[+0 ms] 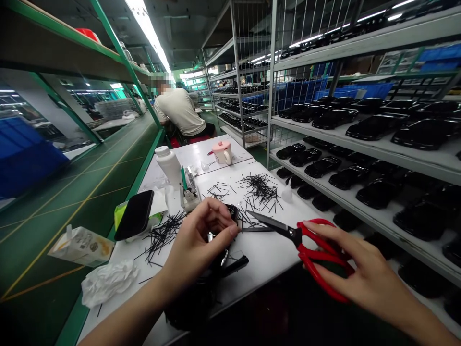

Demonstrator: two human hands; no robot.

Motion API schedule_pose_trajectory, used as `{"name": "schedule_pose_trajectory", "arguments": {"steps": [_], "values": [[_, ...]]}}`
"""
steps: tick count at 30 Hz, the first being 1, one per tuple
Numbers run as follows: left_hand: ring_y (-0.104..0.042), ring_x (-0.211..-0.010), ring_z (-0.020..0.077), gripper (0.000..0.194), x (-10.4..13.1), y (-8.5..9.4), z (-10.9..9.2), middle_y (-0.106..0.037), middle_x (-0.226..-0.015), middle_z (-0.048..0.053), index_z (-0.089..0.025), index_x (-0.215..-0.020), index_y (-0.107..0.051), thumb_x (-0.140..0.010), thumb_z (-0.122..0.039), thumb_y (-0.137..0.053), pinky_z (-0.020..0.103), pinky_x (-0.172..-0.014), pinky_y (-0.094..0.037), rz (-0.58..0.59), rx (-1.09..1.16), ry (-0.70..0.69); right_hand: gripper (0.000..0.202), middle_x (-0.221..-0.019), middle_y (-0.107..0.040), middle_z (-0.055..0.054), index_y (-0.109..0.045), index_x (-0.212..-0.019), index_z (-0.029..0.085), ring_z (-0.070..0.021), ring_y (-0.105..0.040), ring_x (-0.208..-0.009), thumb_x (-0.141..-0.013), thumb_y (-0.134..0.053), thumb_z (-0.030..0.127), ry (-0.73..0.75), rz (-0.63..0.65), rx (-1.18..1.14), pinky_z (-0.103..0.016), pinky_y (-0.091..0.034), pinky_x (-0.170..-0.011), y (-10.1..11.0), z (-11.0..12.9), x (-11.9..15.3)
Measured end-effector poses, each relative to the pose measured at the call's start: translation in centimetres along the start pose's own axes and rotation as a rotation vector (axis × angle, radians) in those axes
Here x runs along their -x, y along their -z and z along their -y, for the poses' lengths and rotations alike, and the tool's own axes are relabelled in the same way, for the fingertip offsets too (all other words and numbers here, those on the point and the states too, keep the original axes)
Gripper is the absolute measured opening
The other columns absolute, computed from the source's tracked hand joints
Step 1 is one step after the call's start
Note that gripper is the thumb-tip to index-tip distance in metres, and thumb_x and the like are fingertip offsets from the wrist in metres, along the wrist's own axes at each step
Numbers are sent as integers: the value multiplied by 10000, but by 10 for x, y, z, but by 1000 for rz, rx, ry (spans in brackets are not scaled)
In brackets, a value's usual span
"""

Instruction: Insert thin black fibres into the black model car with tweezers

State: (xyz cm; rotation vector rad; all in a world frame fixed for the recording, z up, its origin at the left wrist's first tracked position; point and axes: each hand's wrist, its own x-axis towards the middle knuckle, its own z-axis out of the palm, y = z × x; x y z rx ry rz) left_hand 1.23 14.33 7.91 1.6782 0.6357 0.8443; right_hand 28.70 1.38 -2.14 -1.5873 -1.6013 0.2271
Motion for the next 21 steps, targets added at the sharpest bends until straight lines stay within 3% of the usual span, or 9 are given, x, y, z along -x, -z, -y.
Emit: {"name": "schedule_pose_trajectory", "arguments": {"steps": [3,8,13,21], "values": [[-609,-706,73,239,3,-1,-1,-668,-796,-31,-214,-1030,-513,-843,-151,-648,173,-665,-491,9,-10,-35,565,-1220,-690,-27,-517,-1339,366,-233,-740,-929,-808,-705,404,96,38,31,-280,-649,-751,-6,2,6],[-653,-740,79,235,4,1,-5,-729,-876,6,-207,-1042,-545,-842,-169,-664,160,-680,-511,-2,-34,-27,470,-1004,-743,-30,-555,-1270,347,-210,-731,-740,-823,-680,422,207,-71,163,-271,-634,-598,-8,7,4],[-669,-762,80,200,5,0,-6,-727,-875,-1,-208,-1005,-568,-836,-149,-658,145,-683,-526,-25,-57,-43,453,-904,-748,8,-558,-1268,356,-182,-716,-674,-831,-678,356,303,-99,187,-269,-607,-616,-14,22,-1],[-640,-751,63,144,6,-2,-5,-688,-838,-21,-197,-916,-566,-832,-116,-650,139,-727,-531,-18,-69,-103,470,-954,-758,8,-537,-1296,339,-205,-742,-750,-845,-665,309,301,-150,154,-283,-602,-641,-24,24,6]]}}
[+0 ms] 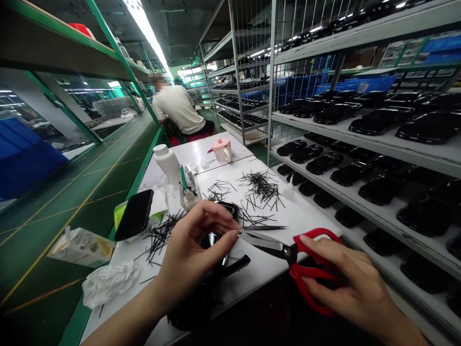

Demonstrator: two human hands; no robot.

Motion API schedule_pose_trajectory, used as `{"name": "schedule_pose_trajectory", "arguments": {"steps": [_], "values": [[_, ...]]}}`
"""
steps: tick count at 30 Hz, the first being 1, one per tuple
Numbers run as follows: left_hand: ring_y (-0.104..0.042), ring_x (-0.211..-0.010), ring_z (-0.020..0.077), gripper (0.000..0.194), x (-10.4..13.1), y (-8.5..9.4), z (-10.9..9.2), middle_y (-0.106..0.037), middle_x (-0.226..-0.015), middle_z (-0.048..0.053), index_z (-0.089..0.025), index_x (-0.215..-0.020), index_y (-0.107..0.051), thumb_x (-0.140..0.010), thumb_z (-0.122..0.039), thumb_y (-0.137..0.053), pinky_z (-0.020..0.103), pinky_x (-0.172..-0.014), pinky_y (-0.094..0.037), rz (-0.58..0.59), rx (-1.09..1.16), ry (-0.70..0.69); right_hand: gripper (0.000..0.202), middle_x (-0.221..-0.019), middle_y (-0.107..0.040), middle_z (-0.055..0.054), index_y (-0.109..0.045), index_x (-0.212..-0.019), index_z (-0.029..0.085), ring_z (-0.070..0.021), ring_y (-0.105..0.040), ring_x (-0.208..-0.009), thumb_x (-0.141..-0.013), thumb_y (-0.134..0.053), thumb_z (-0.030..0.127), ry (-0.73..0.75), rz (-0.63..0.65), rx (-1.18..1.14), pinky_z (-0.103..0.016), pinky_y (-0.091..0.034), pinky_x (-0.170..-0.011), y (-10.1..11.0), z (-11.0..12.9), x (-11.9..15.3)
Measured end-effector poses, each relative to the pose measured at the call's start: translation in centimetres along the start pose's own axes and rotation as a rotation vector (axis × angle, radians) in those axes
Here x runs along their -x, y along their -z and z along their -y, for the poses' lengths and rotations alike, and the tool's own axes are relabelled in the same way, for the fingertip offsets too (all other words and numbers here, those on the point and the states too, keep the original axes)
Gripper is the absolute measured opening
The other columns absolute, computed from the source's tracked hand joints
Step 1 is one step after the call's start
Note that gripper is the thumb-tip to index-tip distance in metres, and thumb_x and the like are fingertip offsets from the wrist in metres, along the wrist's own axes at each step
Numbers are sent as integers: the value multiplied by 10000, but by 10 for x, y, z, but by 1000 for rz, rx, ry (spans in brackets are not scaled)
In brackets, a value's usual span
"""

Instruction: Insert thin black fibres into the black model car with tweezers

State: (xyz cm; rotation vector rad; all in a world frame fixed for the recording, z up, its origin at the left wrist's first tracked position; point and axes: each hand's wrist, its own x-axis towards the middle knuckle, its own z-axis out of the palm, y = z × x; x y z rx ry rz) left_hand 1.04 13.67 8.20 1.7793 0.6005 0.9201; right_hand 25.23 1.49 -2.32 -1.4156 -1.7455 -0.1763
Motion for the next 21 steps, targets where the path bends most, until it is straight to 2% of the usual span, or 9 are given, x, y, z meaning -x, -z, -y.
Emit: {"name": "schedule_pose_trajectory", "arguments": {"steps": [3,9,14,21], "values": [[-634,-752,62,138,0,1,0,-677,-830,-24,-197,-901,-567,-832,-113,-651,137,-727,-530,2,-3,-9,501,-992,-757,-3,-512,-1326,341,-219,-743,-775,-850,-663,308,6,-8,-2,-314,-609,-674,-1,-1,3],[-623,-736,65,157,0,1,-1,-668,-819,-21,-199,-887,-569,-818,-87,-653,143,-719,-531,11,-8,-23,545,-1091,-748,2,-487,-1329,392,-276,-742,-895,-826,-689,335,-92,56,12,-420,-606,-818,-4,-9,16],[-628,-750,68,166,1,0,0,-666,-825,-23,-206,-879,-569,-817,-73,-647,149,-730,-532,9,-23,-31,569,-1107,-745,-5,-487,-1339,371,-275,-745,-892,-816,-704,313,-64,82,-5,-399,-614,-801,-5,-13,17],[-641,-772,83,127,2,1,1,-663,-822,-23,-215,-863,-562,-842,-134,-658,176,-720,-532,2,-35,-12,591,-1072,-750,3,-455,-1378,393,-239,-745,-799,-839,-684,316,-52,105,-29,-334,-615,-671,0,-7,10]]}}
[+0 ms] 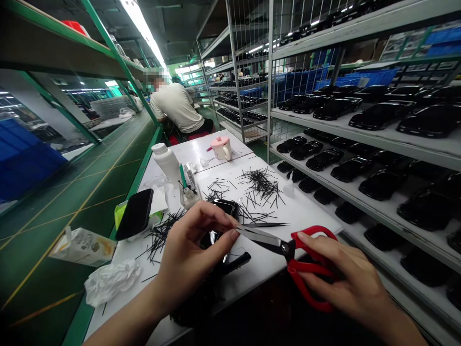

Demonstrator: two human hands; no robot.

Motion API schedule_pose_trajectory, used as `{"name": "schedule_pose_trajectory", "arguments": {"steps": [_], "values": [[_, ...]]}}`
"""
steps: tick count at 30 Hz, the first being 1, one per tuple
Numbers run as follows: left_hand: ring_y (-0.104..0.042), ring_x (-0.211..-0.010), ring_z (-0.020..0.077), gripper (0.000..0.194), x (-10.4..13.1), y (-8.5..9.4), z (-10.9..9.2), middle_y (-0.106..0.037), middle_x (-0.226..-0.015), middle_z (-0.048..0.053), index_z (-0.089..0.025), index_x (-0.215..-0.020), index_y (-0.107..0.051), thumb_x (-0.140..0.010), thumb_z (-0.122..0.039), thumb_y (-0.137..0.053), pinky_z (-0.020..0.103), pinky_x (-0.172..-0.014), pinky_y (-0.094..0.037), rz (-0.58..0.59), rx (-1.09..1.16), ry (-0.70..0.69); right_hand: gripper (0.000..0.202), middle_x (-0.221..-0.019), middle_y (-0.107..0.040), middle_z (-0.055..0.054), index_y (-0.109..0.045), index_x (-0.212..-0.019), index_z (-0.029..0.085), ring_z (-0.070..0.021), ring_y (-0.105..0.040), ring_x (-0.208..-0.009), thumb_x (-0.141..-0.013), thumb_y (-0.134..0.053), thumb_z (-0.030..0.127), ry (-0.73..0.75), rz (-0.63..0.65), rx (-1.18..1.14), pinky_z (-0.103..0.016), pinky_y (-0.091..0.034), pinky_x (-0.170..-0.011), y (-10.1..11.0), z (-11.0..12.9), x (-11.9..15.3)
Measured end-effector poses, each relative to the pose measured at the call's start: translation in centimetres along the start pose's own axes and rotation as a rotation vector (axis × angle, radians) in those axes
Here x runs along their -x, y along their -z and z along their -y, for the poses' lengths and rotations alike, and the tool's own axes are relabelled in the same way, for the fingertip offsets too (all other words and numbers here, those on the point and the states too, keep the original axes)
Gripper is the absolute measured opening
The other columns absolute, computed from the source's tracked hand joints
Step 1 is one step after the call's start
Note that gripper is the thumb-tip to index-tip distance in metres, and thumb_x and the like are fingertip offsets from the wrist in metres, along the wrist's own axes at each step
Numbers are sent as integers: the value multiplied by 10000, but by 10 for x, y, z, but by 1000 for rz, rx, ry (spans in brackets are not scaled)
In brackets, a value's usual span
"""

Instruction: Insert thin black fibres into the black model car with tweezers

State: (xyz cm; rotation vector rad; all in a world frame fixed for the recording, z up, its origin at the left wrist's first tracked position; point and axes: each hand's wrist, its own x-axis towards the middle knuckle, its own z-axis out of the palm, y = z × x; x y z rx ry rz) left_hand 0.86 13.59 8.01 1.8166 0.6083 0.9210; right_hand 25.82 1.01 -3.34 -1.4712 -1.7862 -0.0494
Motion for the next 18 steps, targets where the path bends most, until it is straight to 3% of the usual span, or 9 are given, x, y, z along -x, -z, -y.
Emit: {"name": "schedule_pose_trajectory", "arguments": {"steps": [12,18], "values": [[-651,-753,100,236,1,-1,1,-698,-840,-8,-220,-761,-447,-841,-152,-659,190,-609,-519,-1,15,59,606,-1038,-756,10,-471,-1385,407,-228,-745,-775,-828,-693,322,32,11,-7,-310,-608,-642,1,-6,-4],[-665,-772,97,285,-1,-1,-2,-720,-827,2,-218,-734,-405,-830,-125,-657,200,-697,-529,-13,27,70,513,-1010,-762,27,-559,-1303,413,-209,-741,-737,-817,-690,314,-40,-12,-61,-289,-598,-620,-1,-2,1]]}}
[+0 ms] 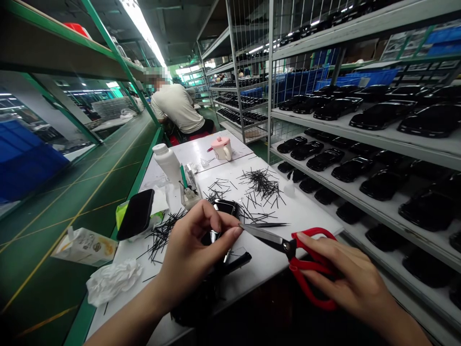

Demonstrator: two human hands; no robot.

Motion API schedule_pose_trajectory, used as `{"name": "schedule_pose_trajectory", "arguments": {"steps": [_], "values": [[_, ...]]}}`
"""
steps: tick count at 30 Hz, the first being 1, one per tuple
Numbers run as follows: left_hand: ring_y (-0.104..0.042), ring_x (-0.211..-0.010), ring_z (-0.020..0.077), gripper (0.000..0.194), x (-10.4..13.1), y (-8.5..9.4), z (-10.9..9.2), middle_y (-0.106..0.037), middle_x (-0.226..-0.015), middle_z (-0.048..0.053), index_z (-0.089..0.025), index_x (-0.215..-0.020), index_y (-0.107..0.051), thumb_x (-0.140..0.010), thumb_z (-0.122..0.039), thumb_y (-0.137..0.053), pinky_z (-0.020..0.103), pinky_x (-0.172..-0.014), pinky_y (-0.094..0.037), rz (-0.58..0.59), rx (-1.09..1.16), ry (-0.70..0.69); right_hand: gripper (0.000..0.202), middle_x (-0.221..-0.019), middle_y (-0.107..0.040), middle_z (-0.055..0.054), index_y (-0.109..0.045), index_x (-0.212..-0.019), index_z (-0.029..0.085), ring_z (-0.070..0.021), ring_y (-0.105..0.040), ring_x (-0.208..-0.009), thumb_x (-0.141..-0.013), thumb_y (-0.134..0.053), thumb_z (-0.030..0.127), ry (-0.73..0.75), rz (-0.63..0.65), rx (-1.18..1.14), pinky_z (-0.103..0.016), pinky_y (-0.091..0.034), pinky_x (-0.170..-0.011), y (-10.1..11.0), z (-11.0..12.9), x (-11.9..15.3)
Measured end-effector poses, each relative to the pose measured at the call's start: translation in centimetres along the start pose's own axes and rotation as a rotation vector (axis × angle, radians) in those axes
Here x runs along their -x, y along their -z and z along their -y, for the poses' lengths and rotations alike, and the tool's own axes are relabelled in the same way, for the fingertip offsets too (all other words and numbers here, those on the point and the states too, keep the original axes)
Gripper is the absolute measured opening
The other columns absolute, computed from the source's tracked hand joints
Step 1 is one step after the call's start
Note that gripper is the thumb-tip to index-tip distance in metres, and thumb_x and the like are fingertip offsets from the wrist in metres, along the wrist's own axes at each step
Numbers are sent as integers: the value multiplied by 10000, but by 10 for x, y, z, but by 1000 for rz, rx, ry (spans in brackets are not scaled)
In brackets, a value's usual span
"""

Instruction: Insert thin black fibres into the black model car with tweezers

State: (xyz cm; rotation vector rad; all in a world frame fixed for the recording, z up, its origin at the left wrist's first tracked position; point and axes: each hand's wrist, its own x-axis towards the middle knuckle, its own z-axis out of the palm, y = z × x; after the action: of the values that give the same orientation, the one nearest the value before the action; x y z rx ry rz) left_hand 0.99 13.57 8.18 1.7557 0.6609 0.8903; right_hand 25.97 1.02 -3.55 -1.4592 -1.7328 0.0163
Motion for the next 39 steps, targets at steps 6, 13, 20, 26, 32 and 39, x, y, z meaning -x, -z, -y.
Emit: {"name": "schedule_pose_trajectory", "arguments": {"steps": [6,13,20,26,32,39], "values": [[-671,-789,104,296,-3,0,0,-722,-820,11,-216,-712,-388,-822,-117,-645,211,-724,-517,8,-19,14,489,-1128,-736,-41,-579,-1275,317,-276,-738,-901,-828,-628,509,-389,-30,94,-360,-622,-686,7,-21,-7],[-665,-806,121,251,-16,11,6,-712,-844,22,-207,-707,-418,-828,-160,-634,233,-714,-502,-8,-129,21,439,-1047,-763,-76,-682,-1192,276,-340,-724,-904,-848,-558,519,-443,182,253,-437,-575,-715,-9,-74,-56],[-662,-851,149,204,-31,36,8,-702,-857,34,-190,-733,-492,-791,-225,-684,262,-759,-512,-158,-131,72,314,-1063,-732,-70,-739,-1003,274,-296,-676,-991,-853,-556,480,-303,184,83,-444,-529,-894,-31,-84,-76],[-661,-859,172,251,-9,75,41,-703,-847,35,-194,-739,-521,-744,-306,-745,291,-813,-511,-315,-179,152,406,-1140,-650,-145,-568,-1140,188,-279,-650,-997,-861,-541,481,-413,-5,33,-423,-532,-861,-45,-108,-96],[-649,-828,143,305,10,84,59,-684,-831,24,-185,-740,-502,-687,-285,-785,235,-742,-505,-350,24,230,311,-1052,-718,-110,-614,-1082,199,-290,-680,-963,-842,-578,394,-423,153,-74,-427,-520,-877,-62,-108,-114],[-646,-836,121,234,17,75,68,-684,-836,16,-171,-741,-531,-711,-234,-754,239,-813,-518,-276,121,161,294,-1157,-702,-78,-594,-1098,248,-275,-667,-1023,-889,-537,446,-383,168,-153,-390,-508,-888,-73,-88,-107]]}}
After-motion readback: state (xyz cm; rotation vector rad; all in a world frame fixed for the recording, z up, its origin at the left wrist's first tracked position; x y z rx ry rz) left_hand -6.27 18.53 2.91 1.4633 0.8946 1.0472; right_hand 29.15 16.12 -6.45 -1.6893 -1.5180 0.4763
